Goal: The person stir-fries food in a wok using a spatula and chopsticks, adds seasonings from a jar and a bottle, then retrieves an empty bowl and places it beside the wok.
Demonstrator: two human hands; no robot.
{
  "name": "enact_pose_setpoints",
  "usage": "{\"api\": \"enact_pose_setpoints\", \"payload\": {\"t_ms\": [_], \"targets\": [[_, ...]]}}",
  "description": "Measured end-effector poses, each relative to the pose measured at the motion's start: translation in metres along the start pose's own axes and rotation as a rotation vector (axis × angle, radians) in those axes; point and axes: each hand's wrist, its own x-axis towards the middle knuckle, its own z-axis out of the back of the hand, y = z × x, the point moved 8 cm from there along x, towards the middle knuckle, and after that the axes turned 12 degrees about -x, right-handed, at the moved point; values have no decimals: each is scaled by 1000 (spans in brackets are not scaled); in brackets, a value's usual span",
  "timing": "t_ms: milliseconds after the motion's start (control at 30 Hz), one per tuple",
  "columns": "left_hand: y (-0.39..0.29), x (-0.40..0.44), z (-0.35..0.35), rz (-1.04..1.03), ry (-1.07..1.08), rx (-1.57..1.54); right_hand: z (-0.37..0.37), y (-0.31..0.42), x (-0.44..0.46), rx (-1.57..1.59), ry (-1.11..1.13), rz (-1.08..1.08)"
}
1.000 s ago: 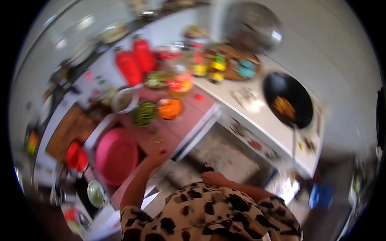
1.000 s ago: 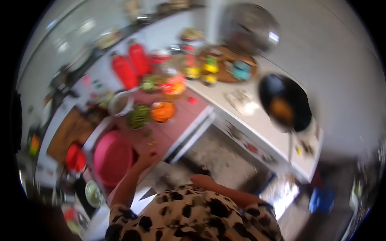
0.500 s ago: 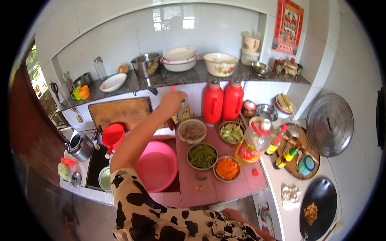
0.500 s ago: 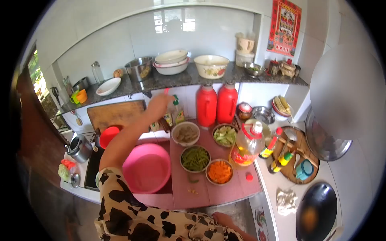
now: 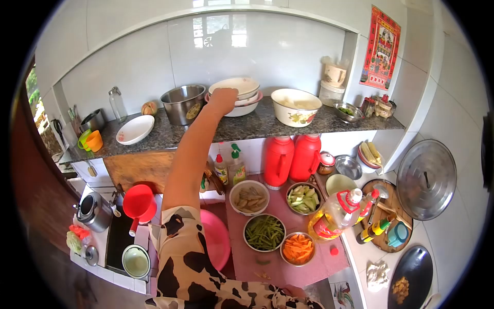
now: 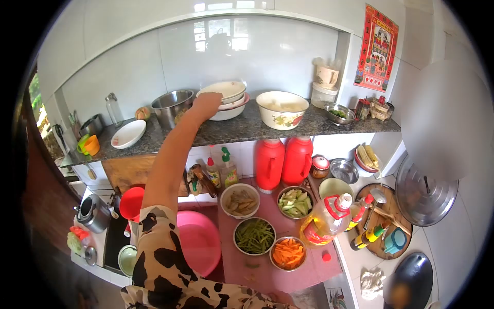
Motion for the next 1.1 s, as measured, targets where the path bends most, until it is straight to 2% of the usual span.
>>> {"api": "enact_pose_setpoints", "payload": {"t_ms": [67,267,567,667,867,967,1100], "targets": [[-1,6,3,-61,12,14,2,3,10,26,1,23],[2,-7,51,-115,-166,-282,13,12,33,14,74,-29],[9,-15,60,-89,-131,-282,21,21,36,5,96,-47],[17,-3,58,-120,-10,-327,19,21,34,8,97,-53],[-1,-17,69,-169,-246,-165,17,24,31,13,90,-59],[-13,-44,102,-317,-473,-139,16,27,27,16,83,-57],[-35,-108,134,-497,-614,-163,22,38,17,-2,50,-15]]}}
